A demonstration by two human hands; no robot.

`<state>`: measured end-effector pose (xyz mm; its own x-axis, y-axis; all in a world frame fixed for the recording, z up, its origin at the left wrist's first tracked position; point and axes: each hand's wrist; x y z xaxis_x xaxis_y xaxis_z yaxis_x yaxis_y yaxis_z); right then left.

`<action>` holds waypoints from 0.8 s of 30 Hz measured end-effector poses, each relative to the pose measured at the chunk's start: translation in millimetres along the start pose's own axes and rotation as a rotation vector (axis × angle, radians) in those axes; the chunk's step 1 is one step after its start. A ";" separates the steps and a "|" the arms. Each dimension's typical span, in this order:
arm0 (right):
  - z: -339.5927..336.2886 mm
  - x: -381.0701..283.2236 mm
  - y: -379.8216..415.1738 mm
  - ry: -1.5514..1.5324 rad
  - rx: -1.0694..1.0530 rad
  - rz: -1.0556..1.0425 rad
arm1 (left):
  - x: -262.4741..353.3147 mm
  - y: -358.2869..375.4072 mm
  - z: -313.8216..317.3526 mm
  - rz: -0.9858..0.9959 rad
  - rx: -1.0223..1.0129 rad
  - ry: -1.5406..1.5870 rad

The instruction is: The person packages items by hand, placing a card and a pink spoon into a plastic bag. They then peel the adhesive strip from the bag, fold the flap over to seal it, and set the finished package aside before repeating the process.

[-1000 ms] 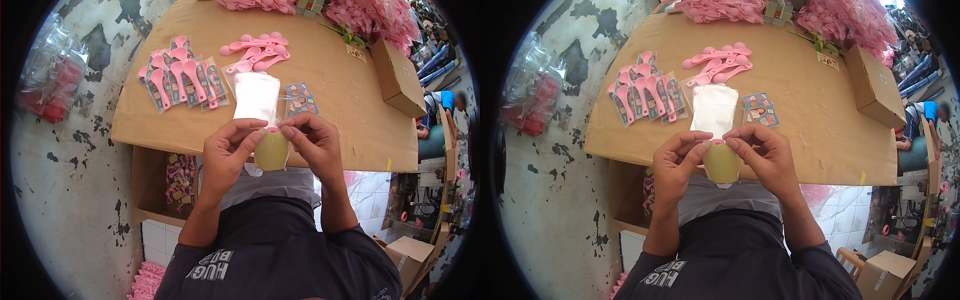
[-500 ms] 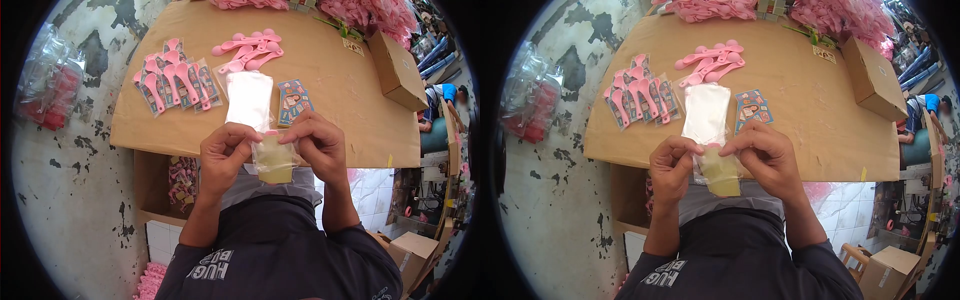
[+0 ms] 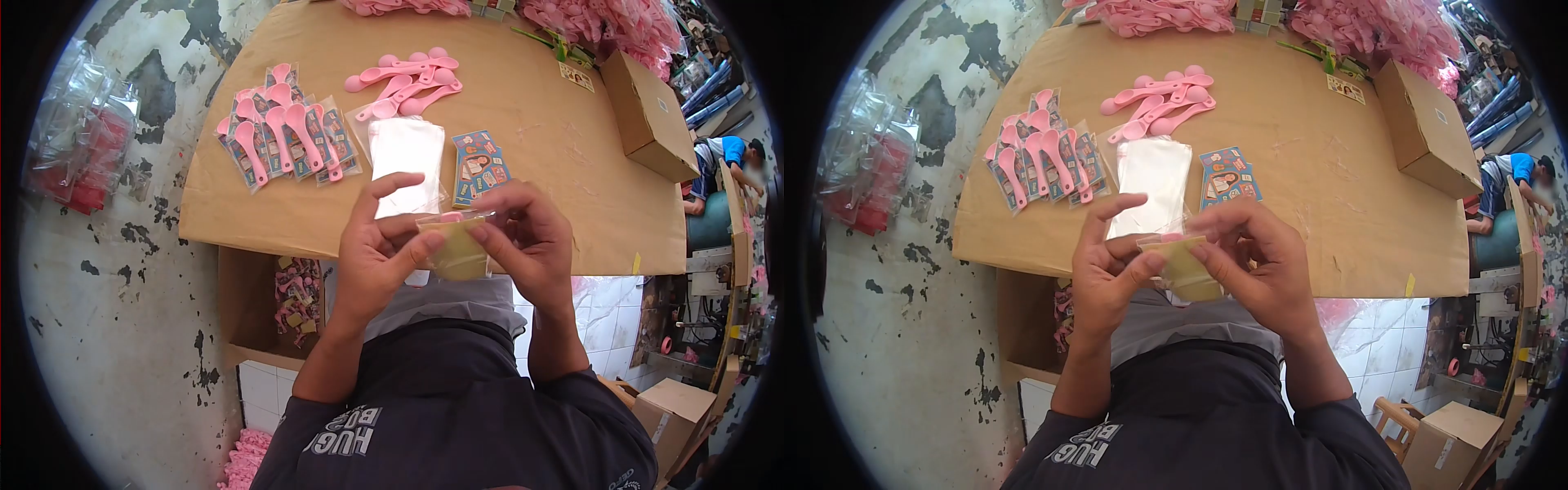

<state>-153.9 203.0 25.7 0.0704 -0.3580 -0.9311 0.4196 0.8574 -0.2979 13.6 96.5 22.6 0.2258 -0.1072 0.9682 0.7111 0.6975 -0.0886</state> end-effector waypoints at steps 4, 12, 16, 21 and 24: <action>11.3 -0.4 -4.7 -0.124 0.092 -0.111 | -6.5 3.4 -11.9 -0.106 -0.169 -0.240; 4.9 9.9 -5.5 0.342 -0.022 0.005 | 0.0 -0.3 -40.0 0.329 0.158 -0.327; -14.1 14.2 -10.3 0.420 0.095 -0.037 | 14.8 -33.7 -92.5 0.685 0.325 -0.642; -30.6 8.8 -19.3 0.524 0.164 -0.091 | 22.7 -59.5 -147.4 0.487 0.364 -1.505; -33.8 11.0 -23.9 0.661 0.225 -0.058 | 14.7 -60.2 -140.0 0.423 0.351 -1.343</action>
<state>-193.7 191.1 15.4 -0.4931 -0.0393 -0.8691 0.5880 0.7211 -0.3663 67.3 -46.3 9.4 -0.5488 0.7411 0.3867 0.5095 0.6633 -0.5481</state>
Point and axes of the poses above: each hand's wrist, its own y-axis away from the middle knuckle, its own z-axis out of the palm, x = y × z, and after that the axes turned 13 degrees about -y, right-handed
